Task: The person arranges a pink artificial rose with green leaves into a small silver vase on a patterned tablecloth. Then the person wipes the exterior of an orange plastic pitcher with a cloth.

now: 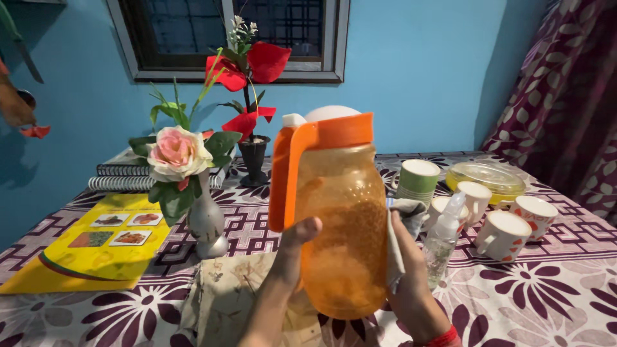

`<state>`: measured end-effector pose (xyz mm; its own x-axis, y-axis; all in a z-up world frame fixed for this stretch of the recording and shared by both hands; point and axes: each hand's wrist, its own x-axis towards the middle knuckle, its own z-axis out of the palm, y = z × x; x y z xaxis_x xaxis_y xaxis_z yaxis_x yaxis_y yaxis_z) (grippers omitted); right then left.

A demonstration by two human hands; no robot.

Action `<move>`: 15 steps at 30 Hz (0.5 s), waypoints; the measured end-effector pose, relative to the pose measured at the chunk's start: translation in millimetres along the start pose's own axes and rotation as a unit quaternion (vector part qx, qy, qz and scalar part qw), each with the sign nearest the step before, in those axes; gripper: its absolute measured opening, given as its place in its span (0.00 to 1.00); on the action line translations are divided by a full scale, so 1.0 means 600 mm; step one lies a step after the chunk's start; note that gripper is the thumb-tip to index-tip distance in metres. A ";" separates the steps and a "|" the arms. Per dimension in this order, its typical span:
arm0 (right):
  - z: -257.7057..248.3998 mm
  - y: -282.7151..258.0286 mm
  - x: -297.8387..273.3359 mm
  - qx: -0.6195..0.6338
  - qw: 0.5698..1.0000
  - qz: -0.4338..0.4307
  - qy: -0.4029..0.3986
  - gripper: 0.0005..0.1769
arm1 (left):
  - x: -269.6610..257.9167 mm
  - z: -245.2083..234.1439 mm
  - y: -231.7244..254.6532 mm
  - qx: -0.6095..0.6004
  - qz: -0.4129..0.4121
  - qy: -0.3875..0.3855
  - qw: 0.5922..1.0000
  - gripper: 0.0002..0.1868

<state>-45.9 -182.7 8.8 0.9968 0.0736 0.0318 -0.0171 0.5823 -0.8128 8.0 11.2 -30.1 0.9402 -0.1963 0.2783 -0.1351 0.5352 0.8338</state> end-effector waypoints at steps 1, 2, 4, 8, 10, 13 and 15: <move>-0.004 -0.003 0.000 0.001 1.000 -0.006 -0.002 0.33 | -0.004 0.008 0.003 -0.019 -0.001 -0.037 0.999 0.40; -0.004 -0.003 0.002 0.008 1.000 -0.024 -0.010 0.32 | -0.007 0.017 0.010 -0.038 -0.003 -0.075 0.996 0.40; -0.002 0.004 0.010 0.023 0.998 -0.057 -0.028 0.32 | -0.011 0.033 0.027 -0.028 0.026 -0.063 0.997 0.41; 0.014 0.015 0.004 -0.286 0.894 -0.340 -0.059 0.32 | -0.019 0.054 0.053 0.063 0.033 0.013 0.997 0.44; 0.026 0.022 -0.014 -0.407 0.760 -0.496 -0.105 0.43 | -0.017 0.064 0.052 0.104 0.118 0.013 0.987 0.43; 0.033 0.016 -0.022 -0.573 0.594 -0.565 -0.014 0.52 | -0.021 0.064 0.046 0.132 0.123 0.019 0.983 0.44; 0.030 0.007 -0.010 -0.381 0.819 -0.421 -0.087 0.53 | -0.021 0.064 0.043 0.148 0.074 0.015 0.986 0.45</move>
<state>-53.5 -166.1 15.7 0.6026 0.0576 0.7959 0.7902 -0.1827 -0.5850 -19.5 -4.0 6.0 0.9115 -0.1077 0.3969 -0.3527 0.2918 0.8891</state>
